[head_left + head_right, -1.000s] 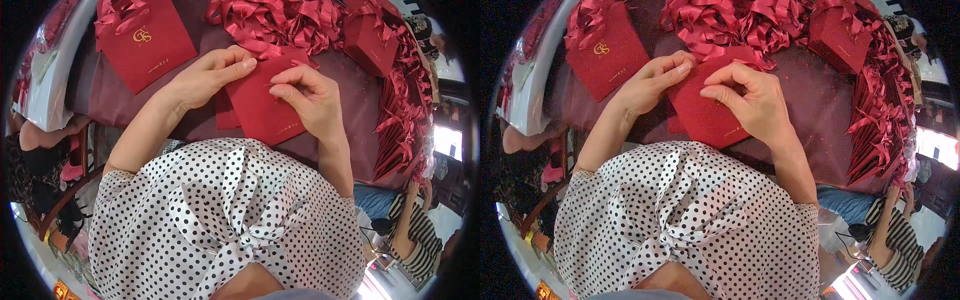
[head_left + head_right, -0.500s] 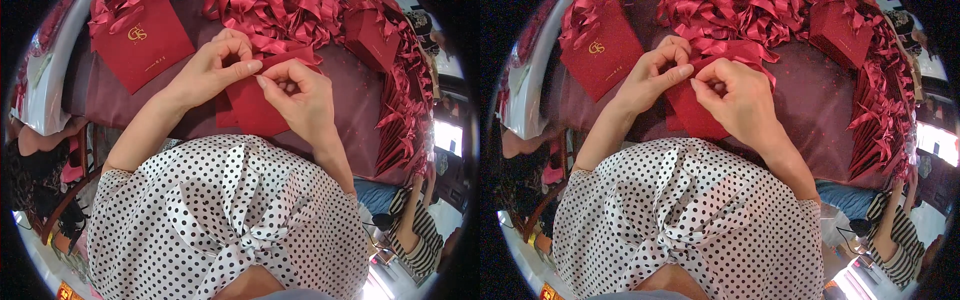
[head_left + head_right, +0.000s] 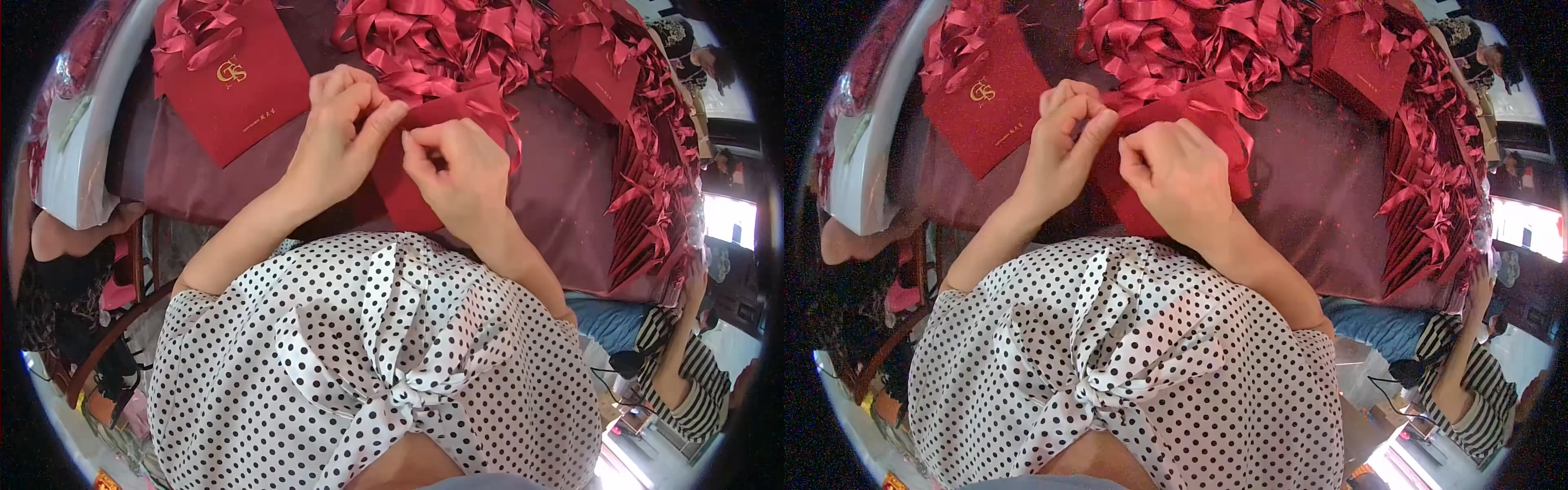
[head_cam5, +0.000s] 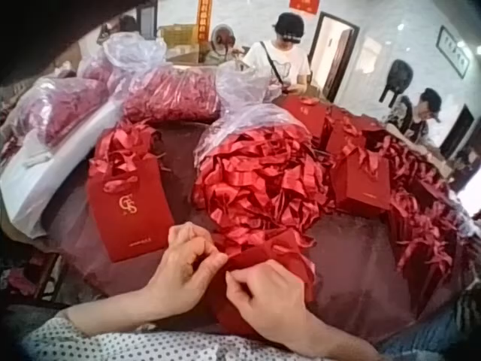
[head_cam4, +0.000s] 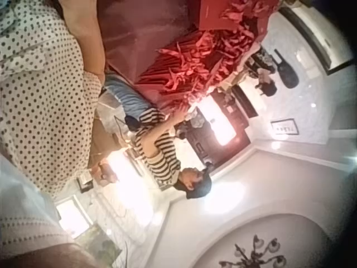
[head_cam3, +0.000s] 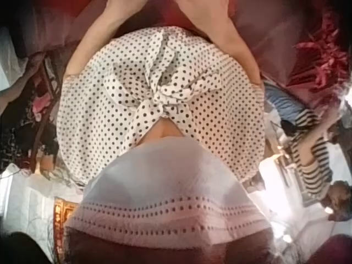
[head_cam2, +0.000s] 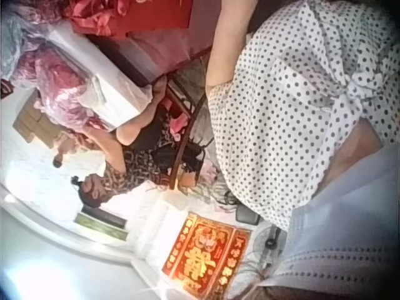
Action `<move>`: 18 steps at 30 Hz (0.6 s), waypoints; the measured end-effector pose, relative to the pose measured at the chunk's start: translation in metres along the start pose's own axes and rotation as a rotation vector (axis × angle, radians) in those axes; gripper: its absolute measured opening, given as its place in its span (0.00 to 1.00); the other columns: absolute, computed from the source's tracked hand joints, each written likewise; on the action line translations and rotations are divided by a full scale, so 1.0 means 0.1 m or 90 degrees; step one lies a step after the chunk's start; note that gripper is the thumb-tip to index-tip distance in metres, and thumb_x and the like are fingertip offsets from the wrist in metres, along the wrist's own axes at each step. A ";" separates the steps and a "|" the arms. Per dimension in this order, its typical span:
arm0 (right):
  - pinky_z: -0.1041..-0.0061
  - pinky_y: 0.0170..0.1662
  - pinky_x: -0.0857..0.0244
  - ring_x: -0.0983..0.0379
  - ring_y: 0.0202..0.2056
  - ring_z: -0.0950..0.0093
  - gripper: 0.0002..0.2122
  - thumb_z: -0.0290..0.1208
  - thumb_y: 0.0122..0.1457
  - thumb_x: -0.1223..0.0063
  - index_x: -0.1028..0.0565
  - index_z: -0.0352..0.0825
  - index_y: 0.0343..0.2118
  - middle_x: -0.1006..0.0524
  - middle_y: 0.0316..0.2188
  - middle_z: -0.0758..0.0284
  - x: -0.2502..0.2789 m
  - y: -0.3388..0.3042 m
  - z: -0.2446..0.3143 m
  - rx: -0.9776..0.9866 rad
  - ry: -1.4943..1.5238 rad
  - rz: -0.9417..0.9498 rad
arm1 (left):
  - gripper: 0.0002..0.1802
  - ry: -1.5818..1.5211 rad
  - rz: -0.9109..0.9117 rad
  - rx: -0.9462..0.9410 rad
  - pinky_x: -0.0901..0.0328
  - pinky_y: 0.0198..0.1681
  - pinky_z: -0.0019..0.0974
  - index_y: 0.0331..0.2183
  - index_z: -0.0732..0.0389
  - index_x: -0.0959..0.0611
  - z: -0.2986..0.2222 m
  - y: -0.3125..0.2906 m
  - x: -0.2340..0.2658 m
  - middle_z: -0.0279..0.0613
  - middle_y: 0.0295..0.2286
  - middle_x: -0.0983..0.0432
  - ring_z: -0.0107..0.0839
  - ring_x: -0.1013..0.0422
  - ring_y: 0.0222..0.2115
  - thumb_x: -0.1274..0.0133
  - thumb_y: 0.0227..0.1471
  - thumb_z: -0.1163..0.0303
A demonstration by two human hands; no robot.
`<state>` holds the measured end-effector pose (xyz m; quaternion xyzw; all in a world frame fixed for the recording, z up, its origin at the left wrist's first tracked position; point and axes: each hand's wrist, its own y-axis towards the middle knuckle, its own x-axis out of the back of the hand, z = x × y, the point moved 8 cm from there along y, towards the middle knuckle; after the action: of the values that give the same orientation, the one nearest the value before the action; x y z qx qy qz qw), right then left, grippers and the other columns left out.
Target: The person threads decorative ribbons into small red gift bags by hand at an assembly table.
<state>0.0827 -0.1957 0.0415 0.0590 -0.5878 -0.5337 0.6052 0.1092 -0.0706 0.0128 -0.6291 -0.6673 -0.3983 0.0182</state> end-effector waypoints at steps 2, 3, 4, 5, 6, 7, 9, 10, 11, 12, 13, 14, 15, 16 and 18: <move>0.82 0.21 0.38 0.33 0.18 0.83 0.05 0.21 0.48 0.40 0.26 0.33 0.24 0.28 0.18 0.70 -0.05 -0.09 -0.27 -0.210 0.151 0.004 | 0.08 -0.207 0.068 0.115 0.46 0.45 0.35 0.26 0.63 0.24 0.17 -0.04 -0.08 0.39 0.31 0.33 0.34 0.41 0.38 0.43 0.48 0.69; 0.86 0.22 0.39 0.34 0.18 0.89 0.04 0.22 0.51 0.40 0.26 0.32 0.25 0.27 0.18 0.71 -0.08 -0.11 -0.34 -0.287 0.210 0.031 | 0.06 -0.237 0.088 0.105 0.48 0.46 0.33 0.27 0.62 0.24 0.17 -0.06 -0.09 0.38 0.32 0.34 0.32 0.41 0.39 0.44 0.48 0.71; 0.86 0.22 0.39 0.34 0.18 0.89 0.04 0.22 0.51 0.40 0.26 0.32 0.25 0.27 0.18 0.71 -0.07 -0.10 -0.34 -0.288 0.211 0.030 | 0.06 -0.236 0.089 0.105 0.48 0.46 0.33 0.27 0.62 0.24 0.17 -0.07 -0.08 0.38 0.32 0.34 0.32 0.41 0.39 0.44 0.48 0.71; 0.84 0.22 0.39 0.34 0.18 0.86 0.04 0.21 0.49 0.40 0.26 0.32 0.25 0.27 0.18 0.70 -0.07 -0.11 -0.36 -0.308 0.237 0.034 | 0.06 -0.239 0.095 0.083 0.47 0.46 0.34 0.28 0.63 0.24 0.14 -0.07 -0.06 0.39 0.33 0.34 0.33 0.41 0.39 0.44 0.48 0.71; 0.82 0.22 0.39 0.34 0.18 0.83 0.05 0.21 0.48 0.40 0.26 0.32 0.24 0.28 0.18 0.69 -0.09 -0.12 -0.38 -0.328 0.264 0.038 | 0.06 -0.241 0.101 0.061 0.46 0.46 0.35 0.28 0.63 0.24 0.10 -0.07 -0.05 0.39 0.33 0.34 0.34 0.41 0.39 0.45 0.48 0.71; 0.82 0.22 0.39 0.34 0.18 0.83 0.05 0.21 0.48 0.40 0.26 0.32 0.24 0.28 0.18 0.69 -0.09 -0.13 -0.40 -0.329 0.264 0.035 | 0.06 -0.241 0.103 0.060 0.46 0.46 0.35 0.28 0.63 0.24 0.07 -0.06 -0.04 0.39 0.33 0.34 0.34 0.41 0.39 0.45 0.48 0.71; 0.77 0.22 0.39 0.33 0.19 0.76 0.06 0.19 0.46 0.40 0.27 0.33 0.25 0.30 0.18 0.68 0.00 -0.04 -0.11 -0.036 0.074 0.002 | 0.06 -0.060 0.095 -0.006 0.45 0.46 0.37 0.29 0.63 0.24 -0.03 -0.05 0.01 0.41 0.34 0.34 0.37 0.41 0.40 0.45 0.48 0.72; 0.68 0.27 0.37 0.32 0.25 0.66 0.08 0.21 0.44 0.42 0.32 0.34 0.22 0.30 0.21 0.64 -0.02 -0.04 0.03 0.046 0.000 0.020 | 0.06 -0.058 0.095 -0.008 0.45 0.46 0.37 0.29 0.63 0.24 -0.06 -0.06 0.00 0.41 0.34 0.34 0.37 0.41 0.40 0.45 0.48 0.72; 0.68 0.27 0.37 0.32 0.25 0.66 0.08 0.21 0.44 0.42 0.32 0.34 0.22 0.30 0.21 0.64 -0.03 -0.04 0.03 0.047 0.000 0.017 | 0.06 -0.046 0.077 0.012 0.44 0.46 0.37 0.29 0.63 0.24 -0.05 -0.07 0.00 0.42 0.34 0.34 0.38 0.41 0.40 0.44 0.47 0.73; 0.70 0.25 0.38 0.33 0.23 0.68 0.07 0.20 0.44 0.41 0.30 0.34 0.23 0.30 0.20 0.65 -0.04 -0.06 0.02 0.049 -0.031 0.003 | 0.06 -0.035 0.059 0.032 0.44 0.45 0.38 0.29 0.63 0.24 -0.04 -0.07 0.01 0.43 0.34 0.34 0.40 0.41 0.40 0.44 0.47 0.74; 0.72 0.24 0.38 0.33 0.21 0.69 0.08 0.19 0.44 0.40 0.29 0.34 0.24 0.30 0.19 0.67 -0.04 -0.07 0.02 0.052 -0.060 -0.011 | 0.06 -0.033 0.058 0.031 0.44 0.45 0.38 0.29 0.63 0.24 -0.05 -0.07 0.02 0.43 0.34 0.34 0.40 0.41 0.40 0.44 0.47 0.74; 0.72 0.24 0.38 0.33 0.21 0.69 0.08 0.19 0.44 0.40 0.29 0.34 0.24 0.30 0.19 0.67 -0.03 -0.05 0.05 0.053 -0.060 -0.013 | 0.06 -0.042 0.071 0.063 0.44 0.45 0.38 0.28 0.63 0.24 -0.03 -0.07 0.01 0.43 0.34 0.34 0.40 0.41 0.40 0.43 0.46 0.74; 0.72 0.24 0.38 0.32 0.21 0.69 0.08 0.19 0.44 0.40 0.29 0.34 0.23 0.30 0.19 0.66 -0.02 -0.03 -0.02 -0.024 0.018 0.002 | 0.06 -0.051 0.084 0.096 0.44 0.45 0.38 0.28 0.62 0.24 0.00 -0.07 0.00 0.43 0.34 0.34 0.40 0.42 0.41 0.43 0.45 0.75; 0.72 0.24 0.38 0.32 0.22 0.68 0.08 0.19 0.44 0.40 0.30 0.35 0.23 0.30 0.20 0.66 -0.03 -0.03 -0.10 -0.100 0.095 0.018 | 0.06 -0.050 0.083 0.093 0.44 0.45 0.38 0.28 0.62 0.24 -0.01 -0.08 0.00 0.43 0.34 0.34 0.40 0.42 0.41 0.43 0.45 0.75; 0.72 0.24 0.38 0.32 0.22 0.68 0.08 0.20 0.44 0.40 0.30 0.34 0.23 0.30 0.20 0.66 -0.03 -0.04 -0.08 -0.077 0.092 0.021 | 0.07 0.043 0.069 0.000 0.44 0.45 0.38 0.28 0.62 0.24 -0.13 -0.11 0.04 0.43 0.34 0.34 0.41 0.42 0.40 0.43 0.44 0.77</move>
<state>0.0875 -0.1994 0.0343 0.0511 -0.5101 -0.5524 0.6573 0.0923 -0.0732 0.0182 -0.6505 -0.6315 -0.4173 0.0622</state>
